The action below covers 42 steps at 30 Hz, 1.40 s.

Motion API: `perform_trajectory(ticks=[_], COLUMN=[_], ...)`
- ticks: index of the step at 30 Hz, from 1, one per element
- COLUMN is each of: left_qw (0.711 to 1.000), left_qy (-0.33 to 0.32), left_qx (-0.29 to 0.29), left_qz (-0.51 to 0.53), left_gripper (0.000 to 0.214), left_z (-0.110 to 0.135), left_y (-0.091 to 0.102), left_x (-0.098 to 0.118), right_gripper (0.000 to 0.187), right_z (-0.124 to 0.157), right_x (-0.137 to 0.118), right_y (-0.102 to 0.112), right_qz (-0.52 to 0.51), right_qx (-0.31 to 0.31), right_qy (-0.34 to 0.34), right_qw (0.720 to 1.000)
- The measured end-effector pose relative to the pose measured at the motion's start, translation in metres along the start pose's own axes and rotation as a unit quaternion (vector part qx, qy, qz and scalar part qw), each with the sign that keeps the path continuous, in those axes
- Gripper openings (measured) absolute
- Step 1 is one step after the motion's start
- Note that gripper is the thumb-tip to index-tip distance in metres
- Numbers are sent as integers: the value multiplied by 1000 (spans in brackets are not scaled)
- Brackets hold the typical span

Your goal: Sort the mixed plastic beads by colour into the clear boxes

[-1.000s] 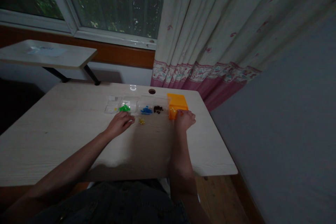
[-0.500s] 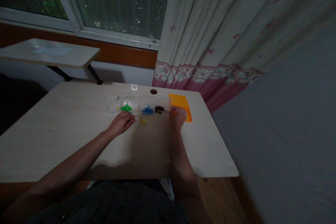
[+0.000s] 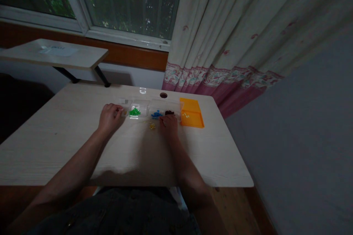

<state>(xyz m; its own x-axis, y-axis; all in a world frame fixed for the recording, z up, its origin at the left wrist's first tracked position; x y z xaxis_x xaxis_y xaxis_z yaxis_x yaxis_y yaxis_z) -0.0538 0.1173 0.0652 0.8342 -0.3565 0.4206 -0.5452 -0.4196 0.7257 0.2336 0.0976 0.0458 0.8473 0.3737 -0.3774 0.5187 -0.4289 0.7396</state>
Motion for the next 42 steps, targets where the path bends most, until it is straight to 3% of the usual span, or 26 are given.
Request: perform_trajectory(ticks=[4, 14, 29, 33, 36, 42], left_qw=[999, 998, 998, 999, 1000, 989], left_qy=[26, 36, 21, 16, -18, -103], left_qx=[15, 0, 8, 6, -5, -97], left_qz=[-15, -46, -50, -36, -1, 53], left_gripper=[24, 29, 33, 32, 29, 28], left_z=[-3, -2, -2, -2, 1, 19], left_y=[9, 8, 9, 9, 2, -35], left_x=[-20, -37, -37, -24, 1, 55], right_gripper=[22, 24, 22, 24, 23, 20], right_z=[0, 2, 2, 2, 3, 4], right_x=[4, -5, -5, -7, -8, -14], right_y=[1, -7, -13, -14, -15, -20], right_qz=[-3, -13, -6, -7, -4, 15], right_qx=[7, -21, -49, -46, -45, -72], right_qy=[1, 27, 12, 30, 32, 59], right_qw=[1000, 999, 999, 998, 998, 996])
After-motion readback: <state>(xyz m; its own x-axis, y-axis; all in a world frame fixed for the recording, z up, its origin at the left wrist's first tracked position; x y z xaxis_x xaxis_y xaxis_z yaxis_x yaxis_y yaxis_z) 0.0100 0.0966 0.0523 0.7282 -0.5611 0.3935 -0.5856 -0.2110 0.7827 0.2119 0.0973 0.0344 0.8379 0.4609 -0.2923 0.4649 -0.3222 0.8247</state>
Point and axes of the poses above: each hand's wrist, its own z-axis away from the middle knuckle, its own y-axis out of the back of the hand, x = y × z, the point moved 10 cm from there along -z, towards the middle knuckle, and after that the axes turned 5 degrees about z, right-handed, at the moved point
